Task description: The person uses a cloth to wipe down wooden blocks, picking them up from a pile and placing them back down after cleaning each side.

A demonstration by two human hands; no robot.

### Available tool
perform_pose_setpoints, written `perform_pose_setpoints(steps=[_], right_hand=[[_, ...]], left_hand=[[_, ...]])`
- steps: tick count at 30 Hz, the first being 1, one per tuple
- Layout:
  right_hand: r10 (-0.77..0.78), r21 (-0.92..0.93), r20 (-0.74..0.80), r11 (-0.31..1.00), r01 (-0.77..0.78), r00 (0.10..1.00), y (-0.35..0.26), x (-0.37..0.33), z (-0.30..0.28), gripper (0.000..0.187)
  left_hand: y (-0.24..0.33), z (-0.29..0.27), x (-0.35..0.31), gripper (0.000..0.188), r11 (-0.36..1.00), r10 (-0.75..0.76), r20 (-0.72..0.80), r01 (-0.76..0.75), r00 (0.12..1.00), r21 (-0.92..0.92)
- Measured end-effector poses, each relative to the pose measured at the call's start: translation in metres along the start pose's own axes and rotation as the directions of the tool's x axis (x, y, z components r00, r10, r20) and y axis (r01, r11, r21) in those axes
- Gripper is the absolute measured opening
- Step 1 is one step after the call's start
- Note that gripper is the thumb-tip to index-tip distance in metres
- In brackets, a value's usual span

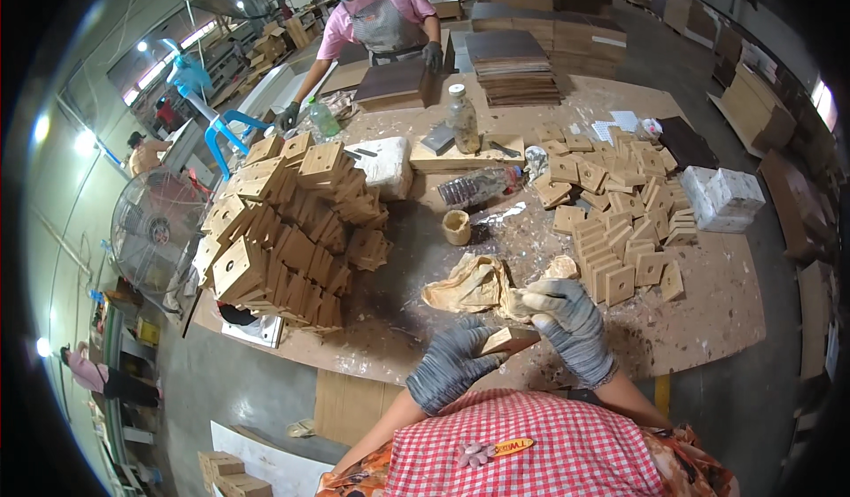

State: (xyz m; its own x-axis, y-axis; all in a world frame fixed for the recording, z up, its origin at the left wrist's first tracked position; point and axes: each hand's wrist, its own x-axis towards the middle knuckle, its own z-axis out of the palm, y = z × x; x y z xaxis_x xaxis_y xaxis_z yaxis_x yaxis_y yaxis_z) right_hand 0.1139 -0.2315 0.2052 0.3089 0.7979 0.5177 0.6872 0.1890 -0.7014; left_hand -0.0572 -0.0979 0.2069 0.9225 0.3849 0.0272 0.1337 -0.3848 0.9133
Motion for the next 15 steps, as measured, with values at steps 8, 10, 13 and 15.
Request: perform_pose_setpoints(steps=[8, 10, 13, 15], right_hand=[[0.108, 0.200, -0.077, 0.975, -0.091, 0.991, 0.003, -0.018, 0.015, 0.025], [0.288, 0.409, -0.100, 0.884, -0.224, 0.952, 0.009, -0.022, 0.020, 0.024], [0.361, 0.289, -0.155, 0.907, -0.307, 0.920, 0.023, -0.027, 0.016, 0.025], [0.476, 0.633, -0.085, 0.704, -0.322, 0.875, 0.009, -0.022, 0.013, 0.029]], left_hand=[[-0.003, 0.007, 0.003, 0.037, 0.967, -0.232, -0.081, 0.221, 0.969, -0.125], [-0.002, 0.007, 0.003, 0.039, 0.915, -0.267, -0.093, 0.222, 0.959, -0.337], [-0.002, 0.005, 0.006, 0.038, 0.885, -0.394, -0.026, 0.371, 0.919, -0.280], [0.001, 0.008, 0.007, 0.041, 0.780, -0.367, 0.032, 0.327, 0.930, -0.534]])
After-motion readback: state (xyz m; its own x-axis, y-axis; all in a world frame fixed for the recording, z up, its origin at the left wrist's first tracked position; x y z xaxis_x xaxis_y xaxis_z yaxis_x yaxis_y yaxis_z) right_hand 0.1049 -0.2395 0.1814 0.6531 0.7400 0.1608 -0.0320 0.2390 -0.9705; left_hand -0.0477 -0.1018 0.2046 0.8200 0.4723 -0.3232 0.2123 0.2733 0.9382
